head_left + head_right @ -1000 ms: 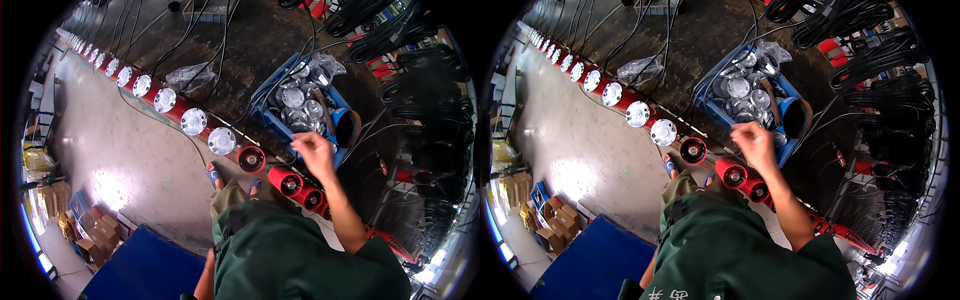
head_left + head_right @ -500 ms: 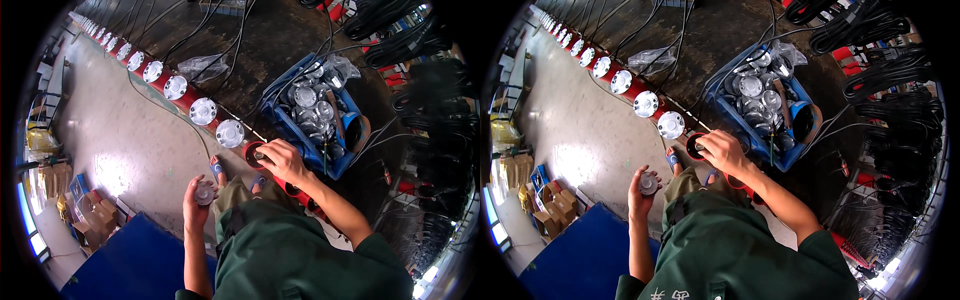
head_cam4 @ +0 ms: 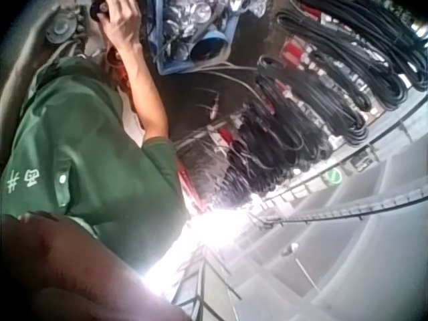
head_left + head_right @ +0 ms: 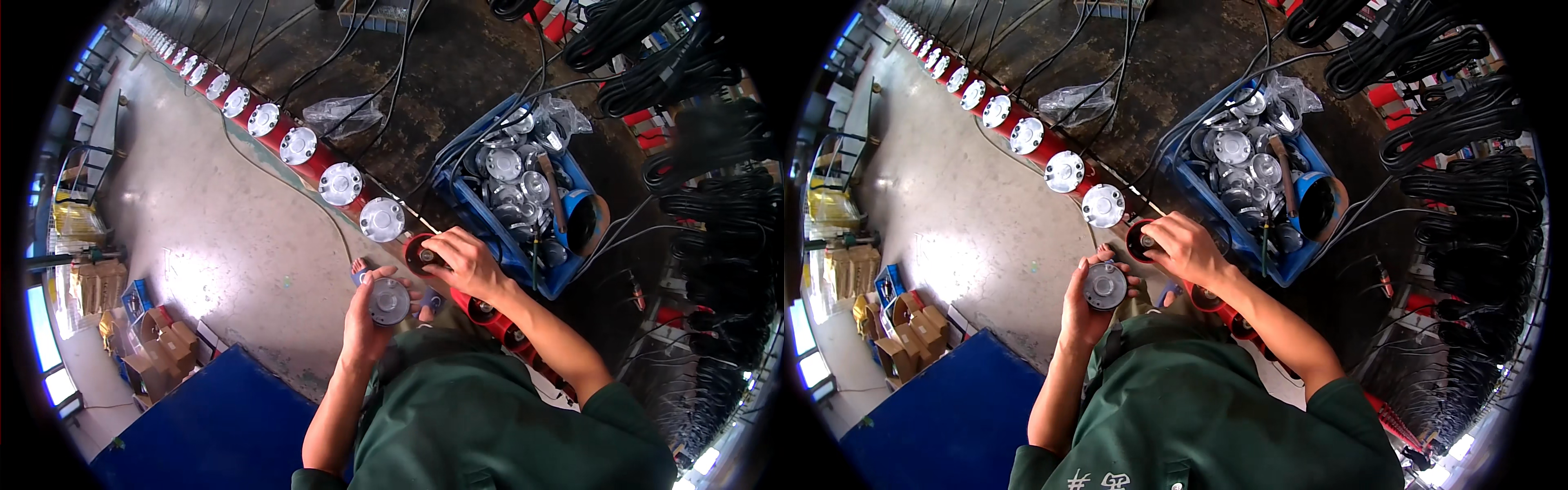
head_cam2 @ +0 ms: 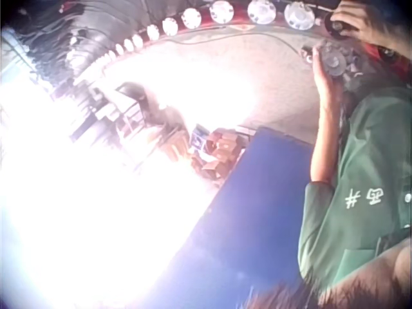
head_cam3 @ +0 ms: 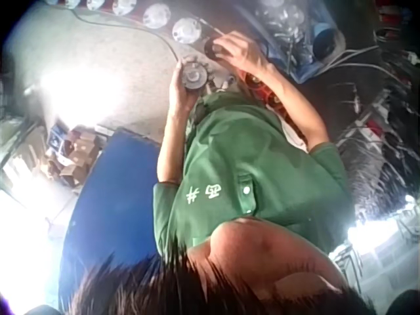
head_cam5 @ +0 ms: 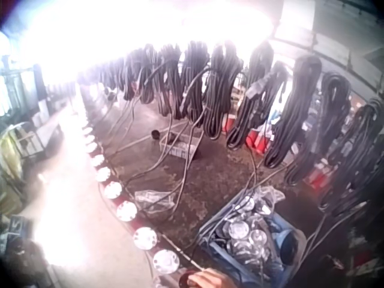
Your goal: The person assembles metal components by placing round metal lids onto a series of red cylinders and securing them by hand or using a hammer.
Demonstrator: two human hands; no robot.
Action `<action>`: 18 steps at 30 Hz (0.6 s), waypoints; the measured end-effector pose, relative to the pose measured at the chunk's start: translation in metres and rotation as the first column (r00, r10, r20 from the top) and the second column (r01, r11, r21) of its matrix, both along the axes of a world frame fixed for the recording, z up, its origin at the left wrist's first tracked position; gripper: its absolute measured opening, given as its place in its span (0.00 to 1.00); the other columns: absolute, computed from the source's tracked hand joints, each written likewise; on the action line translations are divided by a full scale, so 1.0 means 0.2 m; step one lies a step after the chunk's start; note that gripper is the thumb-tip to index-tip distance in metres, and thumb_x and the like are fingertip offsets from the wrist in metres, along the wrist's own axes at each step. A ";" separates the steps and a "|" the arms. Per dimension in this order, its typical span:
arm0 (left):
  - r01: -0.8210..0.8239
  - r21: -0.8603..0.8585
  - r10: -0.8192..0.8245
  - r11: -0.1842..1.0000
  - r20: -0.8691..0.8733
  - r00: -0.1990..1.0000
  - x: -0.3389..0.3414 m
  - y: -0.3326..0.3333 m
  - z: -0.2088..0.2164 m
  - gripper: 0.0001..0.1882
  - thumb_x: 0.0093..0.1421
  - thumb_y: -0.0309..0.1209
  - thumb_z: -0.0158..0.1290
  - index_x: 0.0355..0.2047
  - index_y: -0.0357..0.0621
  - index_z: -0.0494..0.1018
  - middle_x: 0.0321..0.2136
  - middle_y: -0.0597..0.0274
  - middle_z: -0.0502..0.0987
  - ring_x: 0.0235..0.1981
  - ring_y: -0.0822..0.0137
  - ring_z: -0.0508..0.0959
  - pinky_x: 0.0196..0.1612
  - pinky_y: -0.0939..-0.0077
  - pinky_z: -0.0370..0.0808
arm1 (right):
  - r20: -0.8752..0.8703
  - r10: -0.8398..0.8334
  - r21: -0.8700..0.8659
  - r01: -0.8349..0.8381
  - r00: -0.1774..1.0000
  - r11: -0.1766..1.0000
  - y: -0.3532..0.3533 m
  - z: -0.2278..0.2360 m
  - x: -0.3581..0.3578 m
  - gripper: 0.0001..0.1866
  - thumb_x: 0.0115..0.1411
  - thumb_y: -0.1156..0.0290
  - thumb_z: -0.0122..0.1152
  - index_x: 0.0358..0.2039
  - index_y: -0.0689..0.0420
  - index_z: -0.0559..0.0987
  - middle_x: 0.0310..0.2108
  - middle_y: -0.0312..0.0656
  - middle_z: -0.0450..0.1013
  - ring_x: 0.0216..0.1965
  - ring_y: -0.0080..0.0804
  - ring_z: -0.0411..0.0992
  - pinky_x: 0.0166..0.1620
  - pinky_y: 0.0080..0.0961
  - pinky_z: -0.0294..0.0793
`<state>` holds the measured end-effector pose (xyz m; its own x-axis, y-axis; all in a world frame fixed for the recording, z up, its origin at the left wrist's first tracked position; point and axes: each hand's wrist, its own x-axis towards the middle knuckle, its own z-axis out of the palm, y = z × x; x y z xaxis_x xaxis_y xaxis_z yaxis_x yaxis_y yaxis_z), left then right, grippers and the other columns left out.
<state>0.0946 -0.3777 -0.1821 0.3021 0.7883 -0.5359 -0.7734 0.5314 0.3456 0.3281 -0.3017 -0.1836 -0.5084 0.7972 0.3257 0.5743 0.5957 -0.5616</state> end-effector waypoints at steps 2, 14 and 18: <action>-0.031 -0.084 0.034 0.996 0.033 0.999 0.03 0.01 0.05 0.25 0.77 0.50 0.42 0.57 0.41 0.72 0.47 0.44 0.81 0.48 0.43 0.84 0.55 0.47 0.81 | -0.026 -0.056 -0.011 0.055 0.998 0.998 -0.01 0.04 0.00 0.24 0.50 0.73 0.80 0.47 0.59 0.82 0.44 0.44 0.81 0.43 0.46 0.80 0.47 0.37 0.82; 0.025 -0.378 0.005 0.926 0.079 0.997 0.10 -0.07 -0.01 0.19 0.75 0.41 0.47 0.55 0.39 0.72 0.49 0.49 0.83 0.48 0.53 0.85 0.53 0.46 0.83 | 0.075 0.285 0.029 -0.287 0.956 0.957 -0.16 0.26 0.02 0.25 0.46 0.74 0.75 0.48 0.50 0.86 0.55 0.32 0.80 0.48 0.35 0.78 0.52 0.35 0.79; 0.222 -0.424 -0.179 0.878 0.140 0.974 0.12 -0.03 0.01 0.17 0.74 0.39 0.48 0.52 0.38 0.74 0.47 0.50 0.83 0.48 0.52 0.85 0.58 0.47 0.81 | 0.007 0.329 0.019 -0.329 0.944 0.944 -0.20 0.23 0.09 0.22 0.46 0.75 0.74 0.45 0.49 0.87 0.51 0.33 0.82 0.46 0.36 0.79 0.48 0.35 0.79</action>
